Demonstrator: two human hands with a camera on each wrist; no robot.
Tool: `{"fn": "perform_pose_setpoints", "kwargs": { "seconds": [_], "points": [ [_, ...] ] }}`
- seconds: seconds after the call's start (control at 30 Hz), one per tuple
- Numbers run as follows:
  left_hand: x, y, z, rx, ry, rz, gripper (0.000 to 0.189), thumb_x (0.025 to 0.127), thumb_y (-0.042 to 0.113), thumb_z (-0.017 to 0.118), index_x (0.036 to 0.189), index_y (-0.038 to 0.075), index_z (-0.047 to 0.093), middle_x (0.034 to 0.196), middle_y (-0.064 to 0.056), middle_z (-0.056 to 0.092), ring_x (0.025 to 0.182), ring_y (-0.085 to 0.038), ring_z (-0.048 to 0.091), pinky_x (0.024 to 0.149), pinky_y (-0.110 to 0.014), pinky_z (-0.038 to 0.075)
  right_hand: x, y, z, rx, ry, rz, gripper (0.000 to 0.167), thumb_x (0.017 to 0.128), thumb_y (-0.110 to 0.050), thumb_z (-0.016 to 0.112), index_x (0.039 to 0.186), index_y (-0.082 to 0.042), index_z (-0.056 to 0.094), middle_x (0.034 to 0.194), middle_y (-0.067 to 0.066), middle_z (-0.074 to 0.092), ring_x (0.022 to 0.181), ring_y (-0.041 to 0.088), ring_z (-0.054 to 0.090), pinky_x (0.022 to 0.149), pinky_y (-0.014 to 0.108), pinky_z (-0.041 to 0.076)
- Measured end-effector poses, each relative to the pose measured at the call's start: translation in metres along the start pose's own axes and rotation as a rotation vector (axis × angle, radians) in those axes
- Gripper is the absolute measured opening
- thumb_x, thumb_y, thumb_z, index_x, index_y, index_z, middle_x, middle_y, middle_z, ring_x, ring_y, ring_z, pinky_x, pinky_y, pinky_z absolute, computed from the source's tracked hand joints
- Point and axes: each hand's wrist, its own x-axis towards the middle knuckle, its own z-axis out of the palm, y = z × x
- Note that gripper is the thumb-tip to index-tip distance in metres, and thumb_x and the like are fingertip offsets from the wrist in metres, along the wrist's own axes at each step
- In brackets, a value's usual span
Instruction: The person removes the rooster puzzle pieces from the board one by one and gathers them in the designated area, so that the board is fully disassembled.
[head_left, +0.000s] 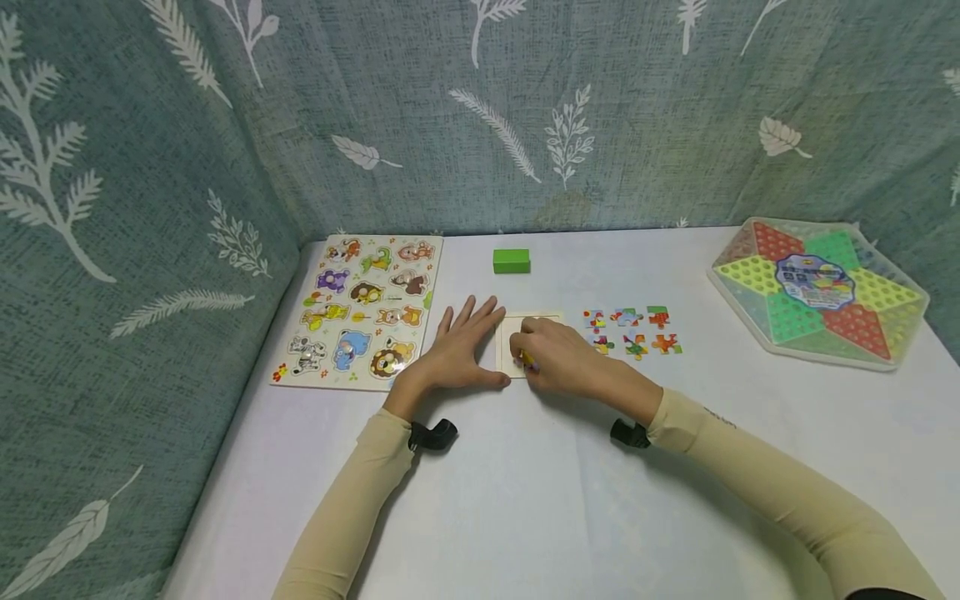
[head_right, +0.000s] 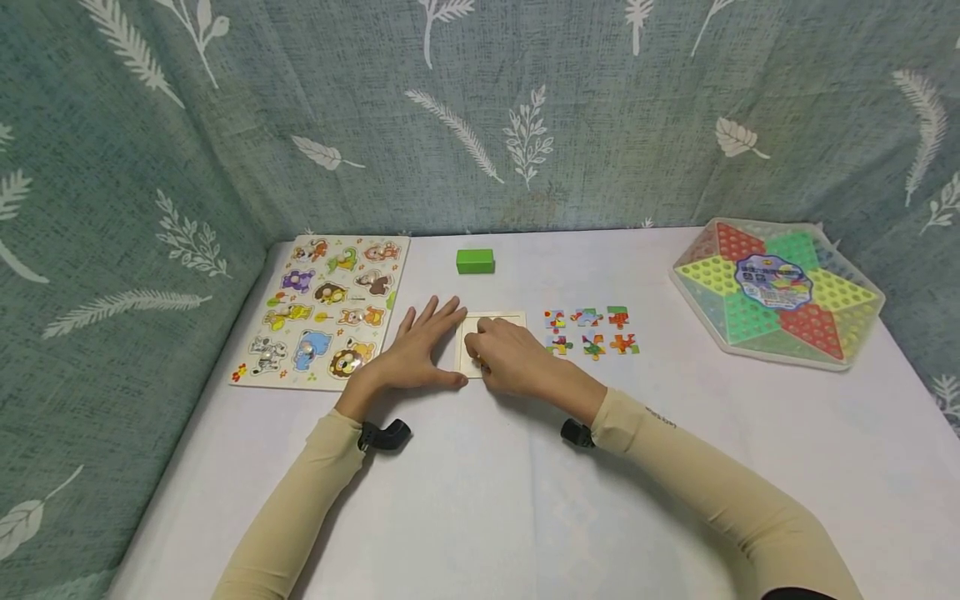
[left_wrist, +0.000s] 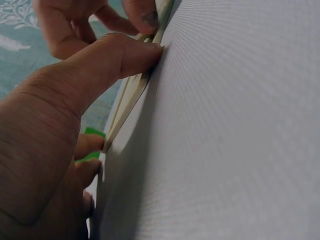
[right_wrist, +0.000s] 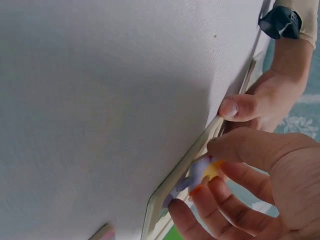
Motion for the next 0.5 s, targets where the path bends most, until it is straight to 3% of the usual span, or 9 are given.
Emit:
{"fn": "perform_pose_setpoints", "kwargs": {
  "seconds": [0.27,0.5],
  "points": [
    [0.0,0.001,-0.001,0.011,-0.013,-0.026,0.112,0.076,0.057,0.08,0.161,0.016,0.021,0.168,-0.002,0.006,0.152,-0.029,-0.008,0.117,-0.054,-0.012,-0.004,0.003,-0.004,0.067,0.018,0.006,0.019,0.079,-0.005,0.077,0.095,-0.008,0.067,0.091,0.001,0.057,0.077,0.017,0.053,0.068,0.031,0.047],
    [0.001,0.0,0.001,0.02,-0.013,-0.022,0.112,0.076,0.058,0.079,0.162,0.016,0.02,0.168,-0.002,0.005,0.152,-0.029,-0.008,0.117,-0.054,-0.011,-0.012,0.003,-0.015,0.045,0.014,-0.008,0.017,0.08,-0.008,0.08,0.093,-0.01,0.069,0.09,0.002,0.06,0.077,0.017,0.055,0.069,0.032,0.049]
  ]
}}
